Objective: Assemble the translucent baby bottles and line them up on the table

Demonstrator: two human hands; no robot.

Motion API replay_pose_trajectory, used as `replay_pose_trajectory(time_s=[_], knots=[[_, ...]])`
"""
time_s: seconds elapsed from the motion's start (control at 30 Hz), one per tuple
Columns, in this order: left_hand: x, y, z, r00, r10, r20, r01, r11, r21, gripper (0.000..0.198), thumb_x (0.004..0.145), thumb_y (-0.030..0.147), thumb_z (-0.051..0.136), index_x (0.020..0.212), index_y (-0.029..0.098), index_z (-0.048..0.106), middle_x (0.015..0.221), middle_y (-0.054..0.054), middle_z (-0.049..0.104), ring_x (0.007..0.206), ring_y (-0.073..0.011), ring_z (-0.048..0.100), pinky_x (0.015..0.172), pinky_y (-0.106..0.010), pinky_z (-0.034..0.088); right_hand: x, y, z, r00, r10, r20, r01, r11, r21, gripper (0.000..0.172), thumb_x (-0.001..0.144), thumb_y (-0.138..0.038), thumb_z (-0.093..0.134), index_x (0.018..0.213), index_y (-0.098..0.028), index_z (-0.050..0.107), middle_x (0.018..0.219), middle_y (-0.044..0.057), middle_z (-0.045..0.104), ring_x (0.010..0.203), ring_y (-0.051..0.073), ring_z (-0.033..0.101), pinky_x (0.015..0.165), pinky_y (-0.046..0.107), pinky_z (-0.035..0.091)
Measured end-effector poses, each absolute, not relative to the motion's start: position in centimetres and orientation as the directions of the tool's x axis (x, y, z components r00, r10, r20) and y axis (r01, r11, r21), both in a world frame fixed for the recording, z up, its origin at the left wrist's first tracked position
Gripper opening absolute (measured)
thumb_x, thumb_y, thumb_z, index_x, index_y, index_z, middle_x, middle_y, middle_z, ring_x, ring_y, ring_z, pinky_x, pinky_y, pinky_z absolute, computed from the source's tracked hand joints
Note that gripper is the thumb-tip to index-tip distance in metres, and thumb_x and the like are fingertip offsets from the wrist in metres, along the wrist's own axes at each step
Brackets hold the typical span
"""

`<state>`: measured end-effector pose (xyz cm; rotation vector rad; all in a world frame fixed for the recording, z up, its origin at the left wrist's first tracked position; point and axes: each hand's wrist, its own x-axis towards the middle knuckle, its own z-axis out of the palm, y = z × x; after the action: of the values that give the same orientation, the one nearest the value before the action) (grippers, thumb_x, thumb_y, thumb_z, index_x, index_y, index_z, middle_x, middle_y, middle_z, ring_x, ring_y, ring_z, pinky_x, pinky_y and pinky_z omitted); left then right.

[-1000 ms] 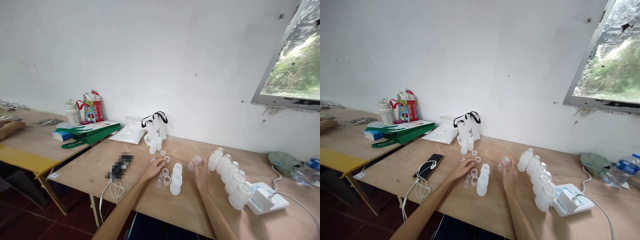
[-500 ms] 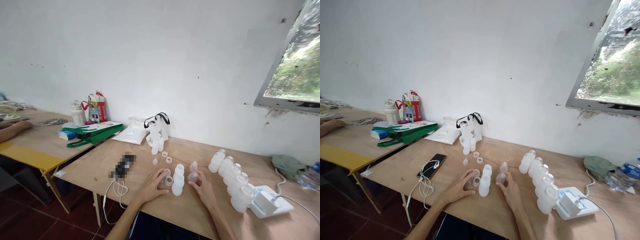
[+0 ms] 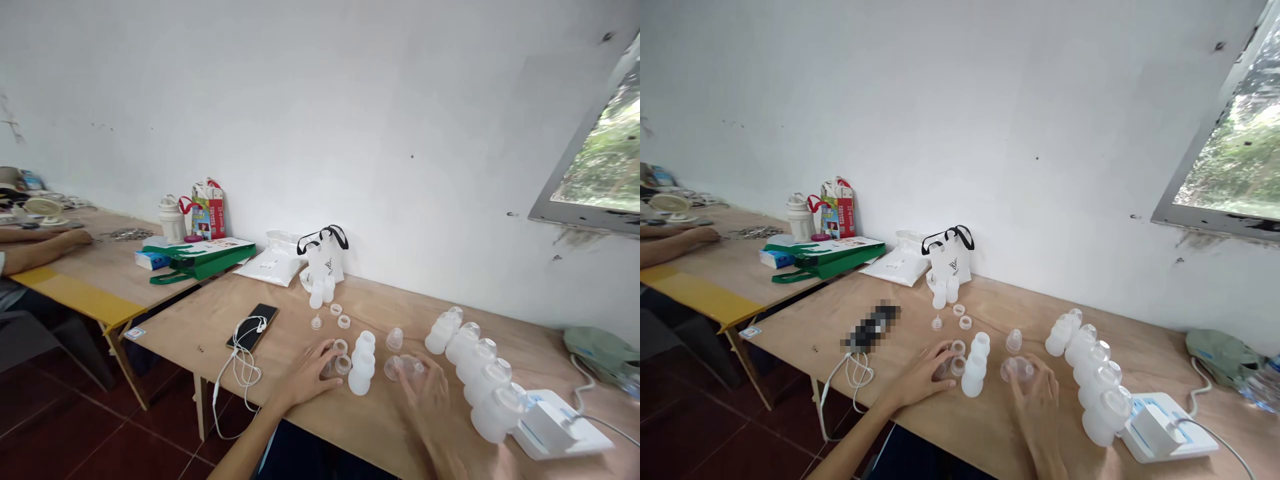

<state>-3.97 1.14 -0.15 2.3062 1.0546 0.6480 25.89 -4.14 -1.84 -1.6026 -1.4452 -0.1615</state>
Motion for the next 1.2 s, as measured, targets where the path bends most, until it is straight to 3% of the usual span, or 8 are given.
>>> replay_pose_trajectory(time_s=[0.1, 0.23, 0.43, 0.63, 0.73, 0.87, 1.1, 1.2], knots=[[-4.0, 1.2, -0.2, 0.582, 0.786, 0.210, 0.534, -0.564, 0.629, 0.060, 0.093, 0.047, 0.072, 0.148, 0.038, 0.052, 0.162, -0.003, 0.040, 0.145, -0.0329, 0.043, 0.122, -0.047, 0.035, 25.5, -5.0, -2.4, 0.211, 0.771, 0.601, 0.862, 0.143, -0.487, 0.050, 0.091, -0.071, 0.052, 0.111, -0.024, 0.054, 0.109, 0.013, 0.071, 0.101, 0.036, 0.067, 0.089, 0.051, 0.050], [-3.9, 1.3, -0.3, 0.590, 0.775, 0.227, 0.526, -0.583, 0.620, 0.060, 0.093, 0.047, 0.072, 0.148, 0.036, 0.053, 0.161, -0.004, 0.042, 0.145, -0.0325, 0.043, 0.122, -0.046, 0.033, 25.2, -5.4, -2.9, 0.104, 0.913, 0.394, 0.880, 0.100, -0.465, 0.039, 0.093, -0.057, 0.053, 0.115, -0.025, 0.055, 0.102, 0.008, 0.074, 0.092, 0.033, 0.072, 0.079, 0.045, 0.052], [-3.9, 1.2, 0.1, 0.608, 0.758, 0.237, 0.516, -0.603, 0.608, 0.054, 0.097, 0.043, 0.067, 0.148, 0.037, 0.051, 0.162, -0.003, 0.042, 0.145, -0.0302, 0.044, 0.122, -0.045, 0.032, 24.7, -5.6, -2.4, 0.131, 0.938, 0.322, 0.833, 0.072, -0.548, 0.050, 0.088, -0.063, 0.060, 0.121, -0.027, 0.054, 0.120, 0.009, 0.070, 0.104, 0.035, 0.069, 0.087, 0.047, 0.052], [-3.8, 1.2, 0.4, 0.603, 0.768, 0.216, 0.543, -0.593, 0.595, 0.050, 0.097, 0.040, 0.068, 0.145, 0.037, 0.053, 0.161, -0.002, 0.043, 0.145, -0.0301, 0.044, 0.122, -0.046, 0.031, 25.0, -5.5, -2.2, 0.316, 0.773, 0.550, 0.787, 0.110, -0.607, 0.056, 0.098, -0.069, 0.039, 0.125, -0.022, 0.050, 0.127, 0.018, 0.062, 0.124, 0.038, 0.056, 0.104, 0.059, 0.044], [-3.8, 1.2, 0.5, 0.600, 0.772, 0.209, 0.549, -0.588, 0.595, 0.050, 0.098, 0.039, 0.067, 0.145, 0.038, 0.053, 0.161, -0.001, 0.043, 0.146, -0.0296, 0.043, 0.122, -0.046, 0.031, 25.4, -5.3, -2.5, 0.291, 0.829, 0.478, 0.743, 0.118, -0.658, 0.062, 0.103, -0.064, 0.032, 0.147, -0.022, 0.043, 0.150, 0.015, 0.053, 0.142, 0.035, 0.044, 0.115, 0.059, 0.037], [-3.8, 1.2, 0.3, 0.604, 0.766, 0.218, 0.541, -0.595, 0.594, 0.050, 0.098, 0.040, 0.066, 0.146, 0.037, 0.052, 0.162, -0.002, 0.043, 0.147, -0.0292, 0.042, 0.123, -0.044, 0.031, 25.5, -5.2, -2.7, 0.206, 0.932, 0.299, 0.721, 0.062, -0.691, 0.070, 0.103, -0.063, 0.030, 0.161, -0.024, 0.032, 0.160, 0.010, 0.046, 0.148, 0.032, 0.042, 0.120, 0.057, 0.032], [-3.7, 1.4, 0.3, 0.606, 0.763, 0.223, 0.551, -0.606, 0.573, 0.053, 0.098, 0.040, 0.067, 0.149, 0.038, 0.051, 0.162, -0.001, 0.043, 0.147, -0.0285, 0.043, 0.124, -0.046, 0.030, 24.8, -5.9, -1.3, 0.069, 0.960, 0.273, 0.767, 0.124, -0.629, 0.073, 0.106, -0.058, 0.028, 0.169, -0.027, 0.006, 0.170, 0.006, 0.030, 0.154, 0.027, 0.034, 0.126, 0.054, 0.024], [-3.7, 1.4, 0.3, 0.609, 0.763, 0.217, 0.557, -0.606, 0.569, 0.052, 0.098, 0.040, 0.067, 0.148, 0.038, 0.051, 0.162, 0.000, 0.043, 0.147, -0.0280, 0.042, 0.124, -0.046, 0.031, 24.6, -6.1, -0.8, -0.021, 0.964, 0.266, 0.786, 0.180, -0.591, 0.076, 0.105, -0.060, 0.037, 0.168, -0.031, 0.008, 0.174, 0.003, 0.017, 0.158, 0.026, 0.024, 0.127, 0.050, 0.026]])
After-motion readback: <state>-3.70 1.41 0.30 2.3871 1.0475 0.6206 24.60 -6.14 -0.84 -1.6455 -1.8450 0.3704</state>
